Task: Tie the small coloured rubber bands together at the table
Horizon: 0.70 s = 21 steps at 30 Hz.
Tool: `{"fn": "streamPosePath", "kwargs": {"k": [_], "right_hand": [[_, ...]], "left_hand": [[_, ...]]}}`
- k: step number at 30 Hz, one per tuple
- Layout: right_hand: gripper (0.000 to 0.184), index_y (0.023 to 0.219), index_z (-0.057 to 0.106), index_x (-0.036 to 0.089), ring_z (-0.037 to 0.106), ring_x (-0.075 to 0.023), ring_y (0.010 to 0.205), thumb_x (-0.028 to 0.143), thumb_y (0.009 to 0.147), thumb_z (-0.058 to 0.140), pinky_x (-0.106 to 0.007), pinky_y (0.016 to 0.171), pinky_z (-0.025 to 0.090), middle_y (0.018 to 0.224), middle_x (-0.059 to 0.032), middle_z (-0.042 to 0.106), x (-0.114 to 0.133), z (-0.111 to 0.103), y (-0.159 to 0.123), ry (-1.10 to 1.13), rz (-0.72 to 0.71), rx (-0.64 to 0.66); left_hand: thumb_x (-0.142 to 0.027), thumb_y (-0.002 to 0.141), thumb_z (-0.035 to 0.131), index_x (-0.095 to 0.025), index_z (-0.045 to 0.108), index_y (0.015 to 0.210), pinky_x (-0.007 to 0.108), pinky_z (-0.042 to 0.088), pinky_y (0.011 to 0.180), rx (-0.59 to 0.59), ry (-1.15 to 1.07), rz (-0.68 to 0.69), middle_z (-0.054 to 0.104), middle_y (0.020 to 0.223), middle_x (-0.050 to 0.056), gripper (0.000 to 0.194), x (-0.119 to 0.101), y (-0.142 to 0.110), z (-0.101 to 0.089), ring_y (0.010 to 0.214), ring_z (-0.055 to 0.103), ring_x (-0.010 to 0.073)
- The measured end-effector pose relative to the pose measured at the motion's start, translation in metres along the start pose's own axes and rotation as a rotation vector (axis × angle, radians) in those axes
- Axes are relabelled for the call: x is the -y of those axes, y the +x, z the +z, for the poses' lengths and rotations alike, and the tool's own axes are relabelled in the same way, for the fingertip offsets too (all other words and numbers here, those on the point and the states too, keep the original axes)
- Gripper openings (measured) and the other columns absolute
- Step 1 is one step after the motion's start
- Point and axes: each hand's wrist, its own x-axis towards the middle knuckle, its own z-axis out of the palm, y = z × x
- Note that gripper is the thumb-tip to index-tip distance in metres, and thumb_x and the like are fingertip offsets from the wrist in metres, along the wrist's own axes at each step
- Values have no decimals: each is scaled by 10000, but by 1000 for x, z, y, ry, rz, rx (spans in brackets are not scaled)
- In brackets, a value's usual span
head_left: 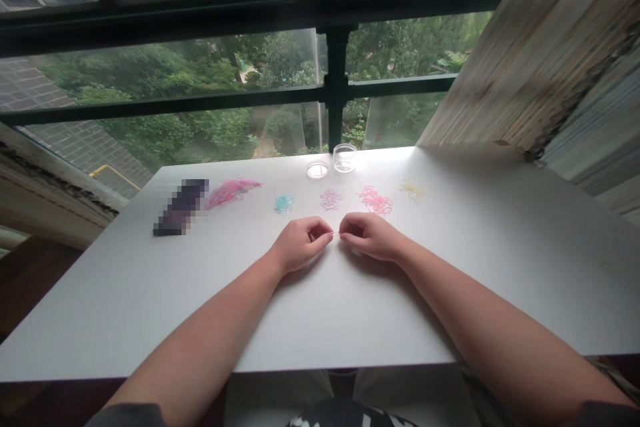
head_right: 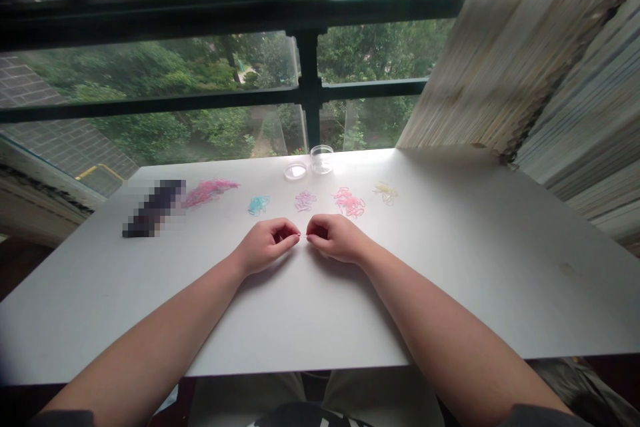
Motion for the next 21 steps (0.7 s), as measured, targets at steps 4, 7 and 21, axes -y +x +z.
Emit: {"fn": "streamPosePath", "kwargs": {"k": [4, 7, 21], "right_hand": [[87, 752, 574, 171, 459, -98, 563, 227, 773, 511, -217, 528, 358, 623, 18, 541, 0, 1, 0, -2, 4, -12], [87, 747, 573, 173, 455, -96, 552, 227, 773, 510, -219, 526, 358, 610, 21, 540, 0, 1, 0, -11, 16, -43], [104, 714, 571, 183, 538, -114, 520, 254, 760, 510, -229, 500, 392, 662, -9, 617, -10, 9, 19, -71, 222, -346]], "left_hand": [[-335, 792, 532, -179, 639, 837, 222, 431, 596, 7, -10, -9, 668, 772, 15, 194, 0, 0, 0, 642, 558, 118], [-339, 791, 536, -181, 632, 863, 230, 442, 612, -3, -20, -13, 666, 792, 23, 198, 1, 0, 0, 662, 565, 125], [-356, 770, 542, -174, 600, 818, 245, 454, 619, -85, -73, -36, 647, 772, 30, 196, 5, 3, -1, 656, 563, 134]]}}
